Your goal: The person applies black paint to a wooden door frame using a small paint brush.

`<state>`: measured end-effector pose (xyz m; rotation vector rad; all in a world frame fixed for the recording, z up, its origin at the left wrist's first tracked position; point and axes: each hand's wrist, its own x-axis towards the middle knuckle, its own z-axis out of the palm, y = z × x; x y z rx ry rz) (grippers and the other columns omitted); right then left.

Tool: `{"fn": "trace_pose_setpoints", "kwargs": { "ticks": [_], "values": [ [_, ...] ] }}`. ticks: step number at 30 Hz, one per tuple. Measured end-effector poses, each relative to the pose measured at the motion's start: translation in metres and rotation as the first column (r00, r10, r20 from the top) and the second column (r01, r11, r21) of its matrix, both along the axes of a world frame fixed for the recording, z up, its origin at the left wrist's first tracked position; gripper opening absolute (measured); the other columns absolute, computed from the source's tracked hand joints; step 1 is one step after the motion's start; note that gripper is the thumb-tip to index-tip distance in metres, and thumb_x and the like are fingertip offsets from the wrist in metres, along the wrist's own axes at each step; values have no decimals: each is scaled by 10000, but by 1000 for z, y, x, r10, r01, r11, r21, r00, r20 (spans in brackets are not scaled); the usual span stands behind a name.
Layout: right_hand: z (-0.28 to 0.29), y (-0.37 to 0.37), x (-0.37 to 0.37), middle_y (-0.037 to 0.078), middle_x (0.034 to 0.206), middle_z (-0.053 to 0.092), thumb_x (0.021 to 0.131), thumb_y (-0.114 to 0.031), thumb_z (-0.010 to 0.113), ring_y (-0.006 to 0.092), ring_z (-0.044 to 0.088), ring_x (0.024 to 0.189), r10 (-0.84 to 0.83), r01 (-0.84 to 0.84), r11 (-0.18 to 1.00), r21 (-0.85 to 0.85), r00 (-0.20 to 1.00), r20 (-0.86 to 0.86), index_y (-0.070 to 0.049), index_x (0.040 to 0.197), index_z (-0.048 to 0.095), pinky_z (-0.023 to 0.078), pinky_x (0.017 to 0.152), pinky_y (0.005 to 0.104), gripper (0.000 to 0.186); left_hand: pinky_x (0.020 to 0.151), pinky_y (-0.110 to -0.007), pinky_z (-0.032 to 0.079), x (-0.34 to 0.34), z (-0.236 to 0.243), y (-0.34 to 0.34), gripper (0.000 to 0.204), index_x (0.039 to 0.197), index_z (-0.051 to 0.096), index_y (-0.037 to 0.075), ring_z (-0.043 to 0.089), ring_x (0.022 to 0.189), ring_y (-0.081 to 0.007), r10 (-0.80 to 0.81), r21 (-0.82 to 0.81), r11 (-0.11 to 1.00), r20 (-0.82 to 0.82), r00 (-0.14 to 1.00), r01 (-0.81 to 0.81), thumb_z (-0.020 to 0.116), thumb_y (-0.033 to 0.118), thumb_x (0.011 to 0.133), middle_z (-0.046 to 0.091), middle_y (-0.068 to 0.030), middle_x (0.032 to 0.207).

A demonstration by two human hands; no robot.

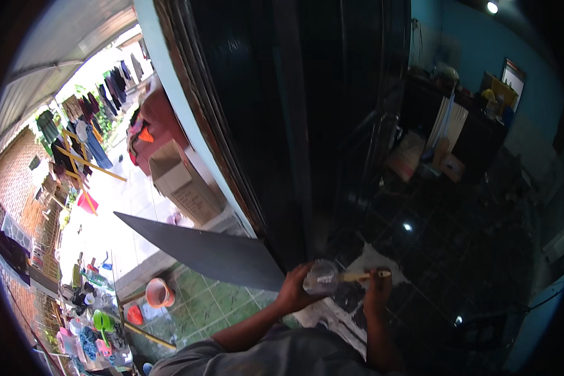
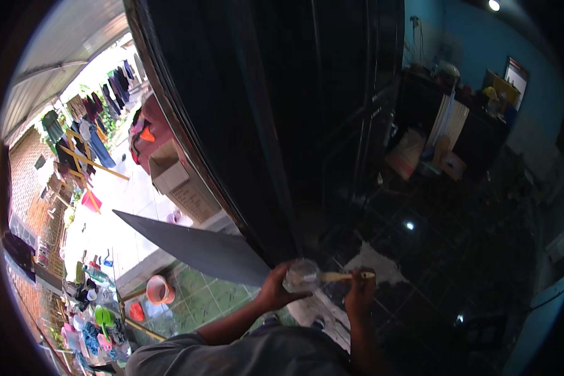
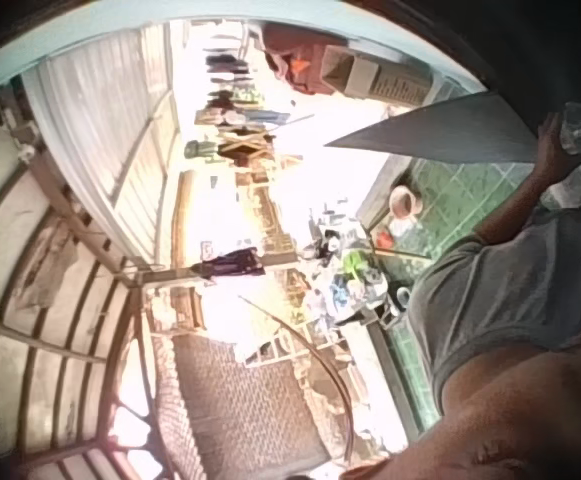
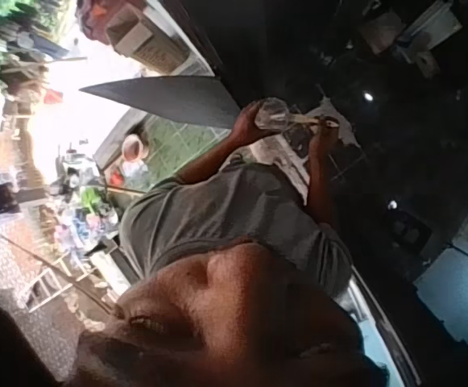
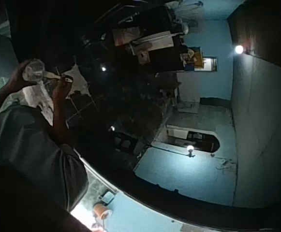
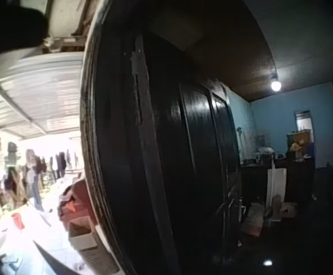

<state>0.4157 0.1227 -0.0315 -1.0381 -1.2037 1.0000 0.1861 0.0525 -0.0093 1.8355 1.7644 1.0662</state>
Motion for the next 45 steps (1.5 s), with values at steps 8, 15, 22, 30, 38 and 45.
{"fn": "trace_pose_setpoints", "kwargs": {
  "ticks": [8, 15, 22, 30, 38, 45],
  "values": [
    [70, 32, 7, 75, 877, 604, 953, -230, 711, 178, 643, 804, -132, 109, 990, -86, 938, -322, -18, 1018, 605, 487, 793, 360, 245, 1080, -411, 493, -39, -13, -13, 858, 1430, 513, 31, 617, 1268, -279, -50, -167, 980, 305, 951, 105, 941, 303, 739, 637, -152, 1355],
    [266, 81, -47, 116, 935, 687, 933, -96, 757, 194, 704, 858, 128, 62, 826, 560, 947, -294, 25, 989, 651, 588, 835, 333, 171, 1076, -438, 486, -75, 3, -21, 907, 1460, 504, 54, 598, 1271, -269, -85, -95, 985, 451, 888, 143, 956, 305, 715, 629, -127, 1375],
    [453, 115, -116, 116, 957, 725, 921, -13, 754, 166, 713, 917, 215, 43, 523, 851, 960, -180, 47, 1016, 685, 578, 854, 264, 132, 1074, -436, 492, -123, -32, -40, 932, 1452, 502, 30, 591, 1278, -252, -43, -47, 995, 607, 794, 90, 978, 243, 680, 628, -133, 1372],
    [604, 141, -152, 70, 916, 779, 888, -224, 808, 111, 697, 830, 57, 63, 264, 963, 995, -81, -49, 1070, 803, 528, 761, 249, 252, 1085, -421, 489, -120, -3, -62, 953, 1477, 466, 17, 590, 1275, -243, 135, -95, 991, 628, 767, -96, 971, 155, 681, 630, -121, 1362],
    [690, 170, -186, 112, 901, 787, 886, -237, 803, 184, 740, 780, -24, 80, 15, 997, 997, -80, -94, 1055, 811, 553, 714, 291, 222, 1074, -385, 496, -74, -44, -47, 938, 1482, 449, -3, 598, 1254, -223, 222, 17, 944, 704, 674, -328, 945, 107, 693, 633, -119, 1349],
    [657, 186, -204, 115, 873, 779, 890, -181, 796, 189, 731, 723, 9, -3, -41, 999, 1000, 3, -72, 1042, 802, 545, 671, 293, 187, 1051, -374, 507, -36, -83, -27, 912, 1469, 466, -2, 610, 1224, -213, 276, 100, 874, 704, 655, -475, 945, 139, 705, 653, -116, 1313]
  ]
}}
